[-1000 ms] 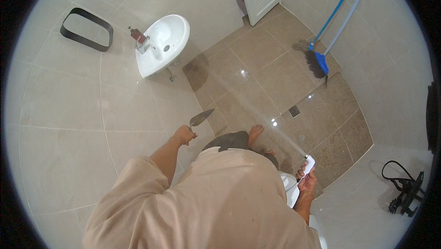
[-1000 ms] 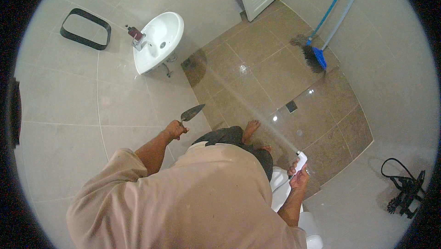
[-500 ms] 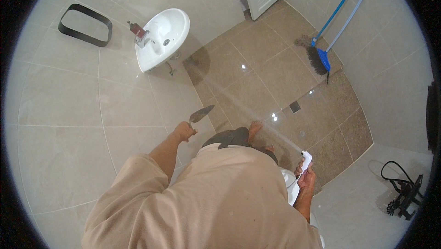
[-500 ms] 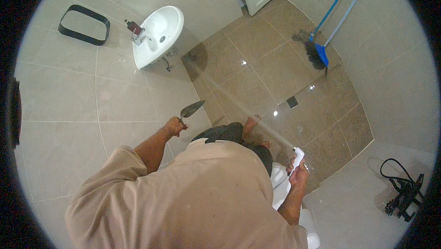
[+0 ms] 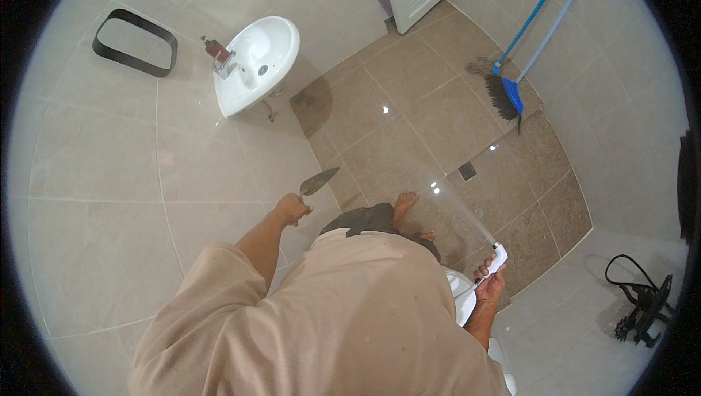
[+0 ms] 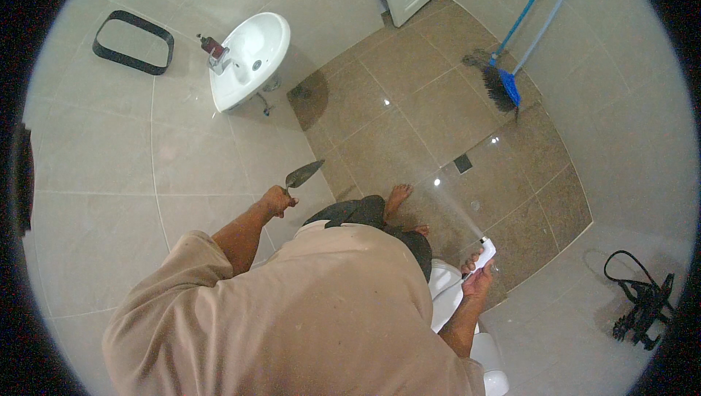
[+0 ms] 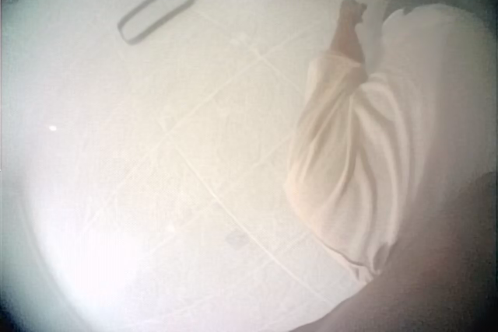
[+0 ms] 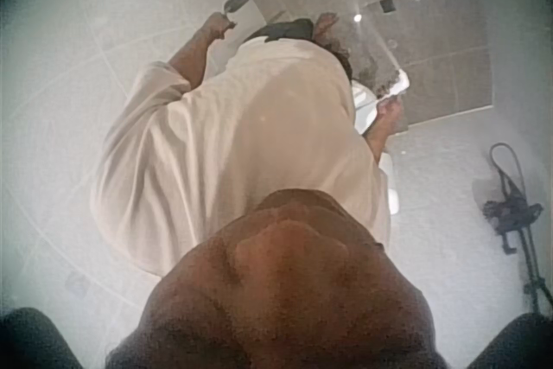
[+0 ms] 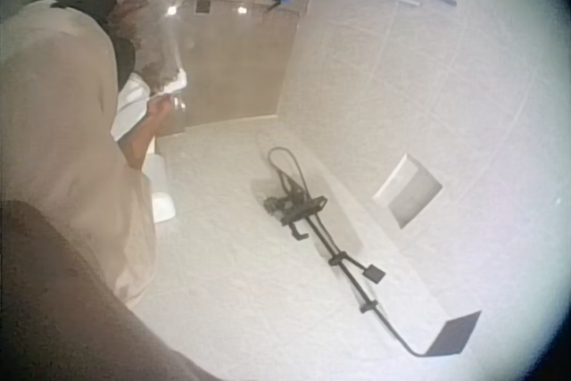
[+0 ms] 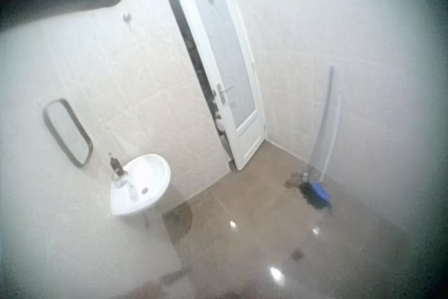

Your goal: The person cleans a tiled bathroom floor using a broom and a handheld bidet sprayer. They sweep the floor to gather debris and then use the sprayer to rinse the tiles and the toilet base, directing water toward the floor drain.

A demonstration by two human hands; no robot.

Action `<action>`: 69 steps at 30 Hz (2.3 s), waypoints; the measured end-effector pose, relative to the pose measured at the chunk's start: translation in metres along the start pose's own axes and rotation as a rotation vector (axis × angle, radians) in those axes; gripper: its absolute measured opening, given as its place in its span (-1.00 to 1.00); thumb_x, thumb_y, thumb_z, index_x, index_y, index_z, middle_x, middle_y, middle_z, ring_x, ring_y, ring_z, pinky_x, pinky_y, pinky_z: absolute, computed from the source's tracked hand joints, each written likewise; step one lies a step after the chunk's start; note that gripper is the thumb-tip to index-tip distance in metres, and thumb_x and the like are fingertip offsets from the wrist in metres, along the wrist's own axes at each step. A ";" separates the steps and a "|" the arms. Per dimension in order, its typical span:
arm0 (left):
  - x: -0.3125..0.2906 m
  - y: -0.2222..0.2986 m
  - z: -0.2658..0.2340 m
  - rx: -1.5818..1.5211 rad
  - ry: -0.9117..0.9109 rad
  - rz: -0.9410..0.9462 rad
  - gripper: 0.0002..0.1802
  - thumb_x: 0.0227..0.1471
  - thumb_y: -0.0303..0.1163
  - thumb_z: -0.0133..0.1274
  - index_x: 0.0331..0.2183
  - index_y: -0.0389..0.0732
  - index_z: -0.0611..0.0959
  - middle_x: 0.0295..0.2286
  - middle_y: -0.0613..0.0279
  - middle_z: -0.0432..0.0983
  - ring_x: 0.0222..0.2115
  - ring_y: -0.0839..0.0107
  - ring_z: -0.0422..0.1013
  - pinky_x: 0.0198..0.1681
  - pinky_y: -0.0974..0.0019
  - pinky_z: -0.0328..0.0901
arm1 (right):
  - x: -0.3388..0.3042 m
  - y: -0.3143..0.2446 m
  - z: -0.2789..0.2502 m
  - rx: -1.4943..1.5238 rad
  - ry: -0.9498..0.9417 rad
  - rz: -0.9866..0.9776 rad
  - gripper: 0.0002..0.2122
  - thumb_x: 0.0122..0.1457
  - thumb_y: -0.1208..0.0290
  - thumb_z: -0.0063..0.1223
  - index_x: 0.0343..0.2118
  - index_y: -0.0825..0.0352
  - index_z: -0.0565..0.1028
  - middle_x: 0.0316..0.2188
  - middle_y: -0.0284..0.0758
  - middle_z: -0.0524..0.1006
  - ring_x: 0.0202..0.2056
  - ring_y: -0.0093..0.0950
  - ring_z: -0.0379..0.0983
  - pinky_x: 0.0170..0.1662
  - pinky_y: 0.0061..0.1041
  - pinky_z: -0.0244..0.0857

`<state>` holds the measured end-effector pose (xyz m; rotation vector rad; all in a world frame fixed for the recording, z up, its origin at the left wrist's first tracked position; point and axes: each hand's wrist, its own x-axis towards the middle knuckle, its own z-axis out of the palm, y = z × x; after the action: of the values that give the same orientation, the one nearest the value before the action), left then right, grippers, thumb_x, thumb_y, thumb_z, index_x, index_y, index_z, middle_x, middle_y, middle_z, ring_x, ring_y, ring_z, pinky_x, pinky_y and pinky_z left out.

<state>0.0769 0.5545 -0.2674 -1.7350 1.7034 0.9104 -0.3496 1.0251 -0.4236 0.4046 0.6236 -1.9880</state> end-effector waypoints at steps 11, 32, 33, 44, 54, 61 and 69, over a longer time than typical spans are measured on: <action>0.037 -0.015 -0.026 -0.018 0.033 0.033 -0.50 0.07 -0.05 0.24 -0.42 -0.41 0.71 -0.69 0.01 0.56 -0.69 0.31 0.51 -0.53 0.21 0.43 | -0.006 0.019 0.009 0.014 -0.018 -0.177 -0.58 0.35 0.04 -0.09 0.07 0.30 0.35 -0.31 -0.37 0.42 -0.44 -0.51 0.32 -0.41 -0.48 0.22; 0.067 -0.007 -0.059 0.095 0.046 0.147 -0.55 0.12 -0.07 0.19 -0.42 -0.33 0.74 -0.66 0.03 0.58 -0.69 0.28 0.53 -0.52 0.21 0.45 | -0.008 0.031 0.022 0.075 0.127 -0.279 -0.61 0.40 0.04 -0.20 0.03 0.28 0.37 -0.34 -0.36 0.45 -0.46 -0.51 0.31 -0.42 -0.48 0.25; 0.066 -0.006 -0.052 0.061 0.035 0.124 -0.55 0.12 -0.06 0.19 -0.41 -0.33 0.74 -0.66 0.03 0.58 -0.69 0.28 0.54 -0.52 0.21 0.45 | -0.010 0.026 0.022 0.065 0.138 -0.272 -0.61 0.40 0.04 -0.20 0.03 0.28 0.37 -0.34 -0.36 0.45 -0.46 -0.51 0.31 -0.42 -0.48 0.25; 0.038 0.009 -0.003 0.201 0.009 0.163 -0.50 0.12 -0.07 0.17 -0.48 -0.41 0.70 -0.58 -0.03 0.62 -0.56 0.16 0.61 -0.39 0.16 0.48 | 0.004 -0.005 0.009 -0.175 0.107 0.041 -0.57 0.37 -0.02 -0.17 0.00 0.28 0.42 -0.38 -0.40 0.46 -0.48 -0.51 0.35 -0.44 -0.50 0.27; -0.026 0.018 0.017 0.016 0.033 0.021 -0.52 0.11 -0.08 0.19 -0.41 -0.41 0.72 -0.56 -0.04 0.63 -0.57 0.19 0.61 -0.40 0.17 0.48 | -0.007 -0.013 -0.008 -0.064 0.053 0.128 -0.55 0.37 -0.03 -0.17 0.06 0.28 0.40 -0.33 -0.39 0.49 -0.46 -0.51 0.33 -0.45 -0.49 0.28; -0.028 0.011 0.022 0.046 0.025 0.030 -0.49 0.08 -0.04 0.24 -0.41 -0.42 0.71 -0.69 0.01 0.56 -0.66 0.30 0.54 -0.49 0.22 0.45 | 0.000 -0.023 -0.013 -0.157 0.031 0.178 -0.56 0.38 0.00 -0.16 0.05 0.29 0.38 -0.34 -0.38 0.46 -0.45 -0.51 0.33 -0.41 -0.49 0.26; -0.051 0.019 0.030 0.047 0.049 -0.029 -0.49 0.08 -0.04 0.19 -0.45 -0.41 0.71 -0.60 -0.03 0.62 -0.57 0.22 0.60 -0.40 0.19 0.48 | 0.004 -0.031 -0.015 -0.190 0.024 0.244 -0.57 0.38 0.00 -0.18 0.04 0.30 0.38 -0.36 -0.39 0.43 -0.46 -0.53 0.31 -0.43 -0.50 0.24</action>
<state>0.0561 0.6086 -0.2449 -1.7596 1.7124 0.8157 -0.3787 1.0431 -0.4298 0.3700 0.7351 -1.6783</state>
